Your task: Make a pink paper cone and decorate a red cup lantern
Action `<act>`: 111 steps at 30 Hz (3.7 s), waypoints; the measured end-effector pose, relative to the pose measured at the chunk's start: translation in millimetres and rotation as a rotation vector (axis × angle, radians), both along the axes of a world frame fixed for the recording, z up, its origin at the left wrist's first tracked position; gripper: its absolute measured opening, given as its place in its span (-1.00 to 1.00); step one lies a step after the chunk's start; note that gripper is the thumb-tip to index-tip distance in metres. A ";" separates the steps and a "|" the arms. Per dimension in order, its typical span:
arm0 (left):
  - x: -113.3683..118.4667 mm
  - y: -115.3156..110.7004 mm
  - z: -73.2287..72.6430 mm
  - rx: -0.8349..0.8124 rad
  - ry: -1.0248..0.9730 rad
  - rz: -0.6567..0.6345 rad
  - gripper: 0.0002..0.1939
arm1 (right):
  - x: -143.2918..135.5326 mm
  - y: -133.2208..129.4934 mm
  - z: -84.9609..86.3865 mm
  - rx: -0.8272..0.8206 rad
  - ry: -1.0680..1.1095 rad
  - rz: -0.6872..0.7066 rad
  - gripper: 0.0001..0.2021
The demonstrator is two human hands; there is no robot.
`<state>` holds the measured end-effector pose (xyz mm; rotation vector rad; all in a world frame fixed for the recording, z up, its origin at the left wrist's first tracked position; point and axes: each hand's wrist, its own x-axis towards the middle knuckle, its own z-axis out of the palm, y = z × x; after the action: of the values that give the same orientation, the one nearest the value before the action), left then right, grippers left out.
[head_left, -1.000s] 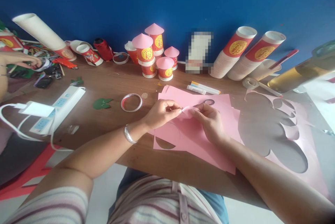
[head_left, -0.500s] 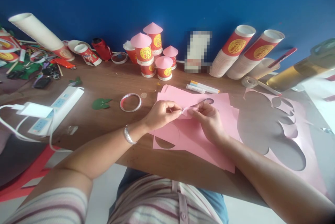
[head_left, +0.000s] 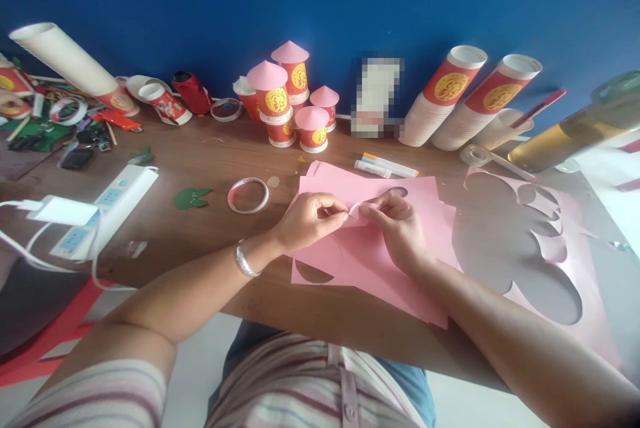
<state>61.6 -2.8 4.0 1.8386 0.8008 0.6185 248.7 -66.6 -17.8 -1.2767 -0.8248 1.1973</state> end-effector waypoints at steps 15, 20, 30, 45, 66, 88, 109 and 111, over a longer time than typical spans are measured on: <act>-0.2 -1.9 -0.6 0.025 -0.011 -0.014 -0.84 | -0.5 -1.5 2.1 0.008 -0.105 0.021 -0.59; -2.3 -1.4 0.2 0.018 -0.012 -0.026 -0.83 | -0.1 -1.7 2.7 -0.009 -0.097 0.023 -0.58; 1.6 -5.2 3.4 0.214 -0.012 -0.029 -0.81 | -1.0 -3.2 7.3 -0.035 -0.111 0.027 -0.58; -4.0 5.9 1.4 -0.122 -0.062 -0.040 -0.73 | 7.4 -1.4 1.7 -0.043 -0.121 0.013 -0.52; -6.9 6.9 2.1 -0.063 0.005 -0.156 -0.69 | 12.7 -1.7 10.8 -0.036 -0.217 0.358 -0.55; -4.4 5.7 3.2 -0.098 0.028 -0.182 -0.69 | 9.0 -4.1 15.0 -0.048 -0.311 0.419 -0.41; 1.5 4.7 -5.8 -0.507 -0.099 -0.148 -0.70 | 7.1 -3.7 6.6 -0.023 -0.166 0.211 -0.58; 2.0 5.5 -5.1 -0.534 -0.117 -0.165 -0.72 | 6.9 -4.1 5.4 -0.013 -0.124 0.215 -0.59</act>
<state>63.6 2.8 -1.0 1.3496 0.6503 0.3571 255.6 -70.7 -12.4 -1.3071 -1.0682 1.3036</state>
